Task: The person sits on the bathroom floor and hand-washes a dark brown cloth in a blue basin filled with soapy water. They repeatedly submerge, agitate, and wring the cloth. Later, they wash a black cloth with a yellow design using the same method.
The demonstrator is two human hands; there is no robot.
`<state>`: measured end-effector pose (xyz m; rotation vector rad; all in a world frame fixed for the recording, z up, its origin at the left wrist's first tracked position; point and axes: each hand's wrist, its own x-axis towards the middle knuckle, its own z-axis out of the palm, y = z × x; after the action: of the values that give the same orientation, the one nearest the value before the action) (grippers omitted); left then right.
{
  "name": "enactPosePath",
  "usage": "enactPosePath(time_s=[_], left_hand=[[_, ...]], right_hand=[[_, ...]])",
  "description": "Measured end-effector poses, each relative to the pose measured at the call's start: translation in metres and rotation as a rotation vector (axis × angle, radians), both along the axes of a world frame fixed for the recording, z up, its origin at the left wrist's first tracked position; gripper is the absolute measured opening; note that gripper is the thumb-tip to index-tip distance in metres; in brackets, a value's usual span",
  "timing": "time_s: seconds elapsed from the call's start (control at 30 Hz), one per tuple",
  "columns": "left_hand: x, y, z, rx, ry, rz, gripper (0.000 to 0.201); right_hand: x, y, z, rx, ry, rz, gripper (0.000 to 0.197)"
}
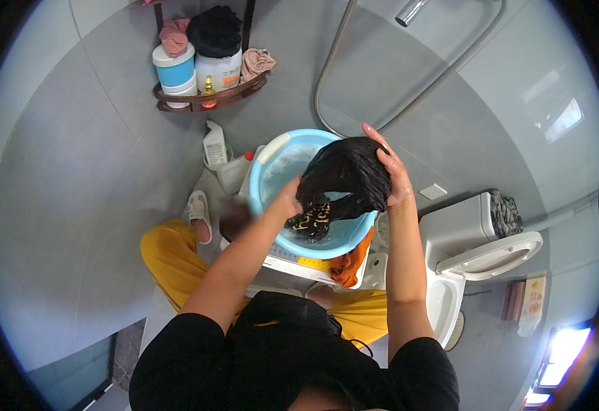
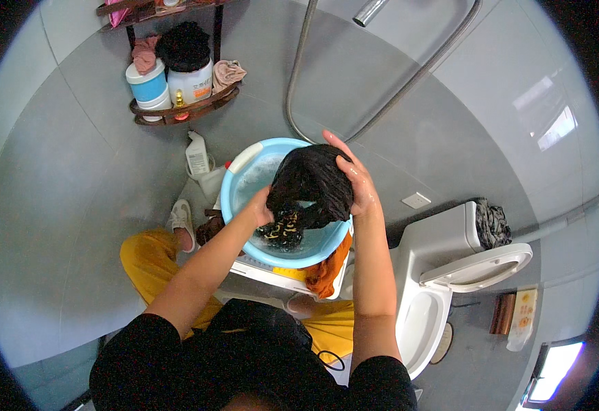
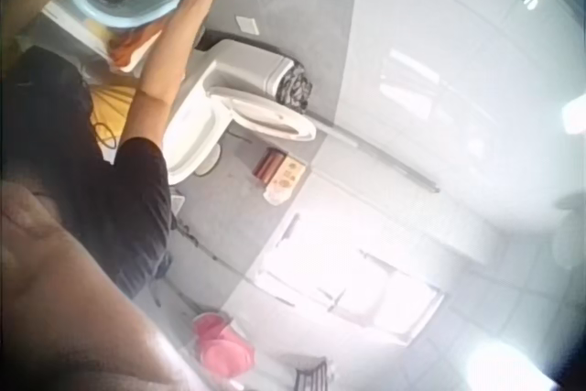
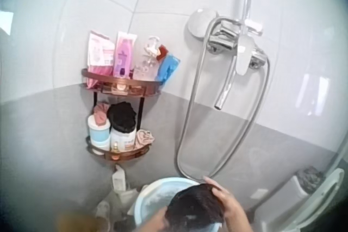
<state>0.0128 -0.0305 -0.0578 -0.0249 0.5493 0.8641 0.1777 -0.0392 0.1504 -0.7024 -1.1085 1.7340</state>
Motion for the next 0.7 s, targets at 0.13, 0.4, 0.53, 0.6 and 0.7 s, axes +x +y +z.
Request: enactPosePath(time_s=[0.13, 0.4, 0.53, 0.6, 0.7], left_hand=[[-0.002, 0.010, -0.023, 0.039, -0.008, 0.194, 0.039], [-0.005, 0.009, -0.025, 0.239, 0.367, 0.527, 0.040], [-0.007, -0.004, 0.014, 0.297, 0.501, 0.514, 0.037], [-0.009, -0.001, 0.003, 0.367, 0.554, 0.584, 0.037], [-0.010, 0.000, 0.008, 0.350, 0.522, 0.593, 0.035]], right_hand=[[0.011, 0.002, -0.028, -0.101, -0.176, -0.026, 0.049], [0.056, 0.014, -0.122, -0.099, -0.812, -0.173, 0.049], [0.064, 0.014, -0.144, 0.316, -1.457, -0.096, 0.050], [0.022, 0.007, -0.113, 0.296, -1.980, -0.015, 0.056], [0.003, 0.014, -0.126, 0.698, -2.014, -0.054, 0.065]])
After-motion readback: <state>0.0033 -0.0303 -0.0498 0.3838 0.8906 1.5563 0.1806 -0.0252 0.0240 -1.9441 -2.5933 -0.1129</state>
